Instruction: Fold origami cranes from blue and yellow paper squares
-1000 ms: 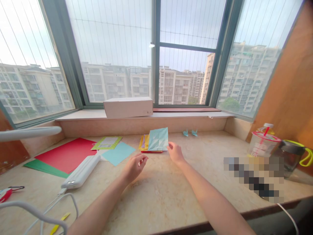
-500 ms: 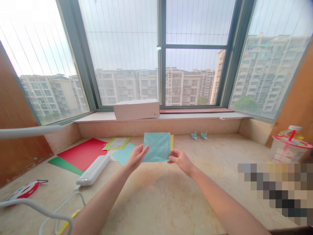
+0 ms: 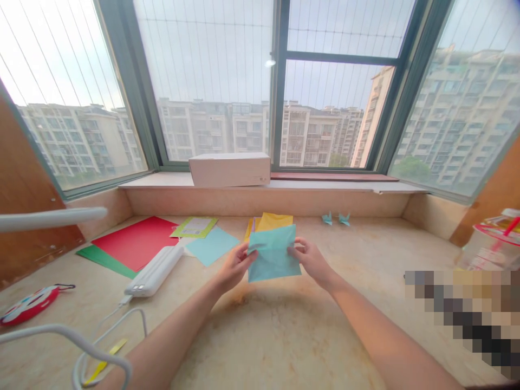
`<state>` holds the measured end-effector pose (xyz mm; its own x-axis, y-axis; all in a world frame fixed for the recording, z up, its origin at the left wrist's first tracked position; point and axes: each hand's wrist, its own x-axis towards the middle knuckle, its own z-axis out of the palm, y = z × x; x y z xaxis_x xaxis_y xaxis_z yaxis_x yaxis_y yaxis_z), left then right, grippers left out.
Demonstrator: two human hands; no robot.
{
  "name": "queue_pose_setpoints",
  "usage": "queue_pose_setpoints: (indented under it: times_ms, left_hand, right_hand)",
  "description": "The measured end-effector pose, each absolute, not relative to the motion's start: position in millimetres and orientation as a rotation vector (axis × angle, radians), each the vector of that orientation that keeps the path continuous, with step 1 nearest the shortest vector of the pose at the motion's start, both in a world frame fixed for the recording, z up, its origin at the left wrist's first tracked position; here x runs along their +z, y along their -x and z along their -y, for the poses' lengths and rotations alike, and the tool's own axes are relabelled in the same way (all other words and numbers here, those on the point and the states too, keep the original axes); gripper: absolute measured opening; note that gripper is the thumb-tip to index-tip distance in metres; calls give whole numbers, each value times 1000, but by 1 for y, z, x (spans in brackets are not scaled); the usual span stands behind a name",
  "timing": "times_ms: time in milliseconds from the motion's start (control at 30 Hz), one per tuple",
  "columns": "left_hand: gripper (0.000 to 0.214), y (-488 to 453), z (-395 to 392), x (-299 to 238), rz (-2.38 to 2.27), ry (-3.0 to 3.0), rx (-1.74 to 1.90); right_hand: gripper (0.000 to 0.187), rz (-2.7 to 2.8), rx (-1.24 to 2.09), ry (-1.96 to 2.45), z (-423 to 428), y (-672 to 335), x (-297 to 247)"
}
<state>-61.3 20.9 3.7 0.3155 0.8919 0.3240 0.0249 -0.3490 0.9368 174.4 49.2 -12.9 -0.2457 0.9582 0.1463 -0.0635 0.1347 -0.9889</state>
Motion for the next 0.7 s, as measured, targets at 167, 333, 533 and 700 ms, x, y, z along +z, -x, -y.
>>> queue_pose_setpoints:
  times_ms: [167, 333, 533, 700]
  left_hand:
    - [29, 67, -21, 1, -1044, -1950, 1216]
    - [37, 65, -23, -2, -1147, -2162, 1299]
    - [38, 63, -32, -8, -1128, -1868, 1415]
    - [53, 64, -33, -6, -1160, -1369, 1331]
  right_hand:
    - [33, 1335, 1220, 947, -53, -176, -13]
    - [46, 1188, 1414, 856, -49, -174, -6]
    - [29, 1397, 1093, 1023, -49, -175, -7]
    - [13, 1616, 205, 975, -45, -186, -8]
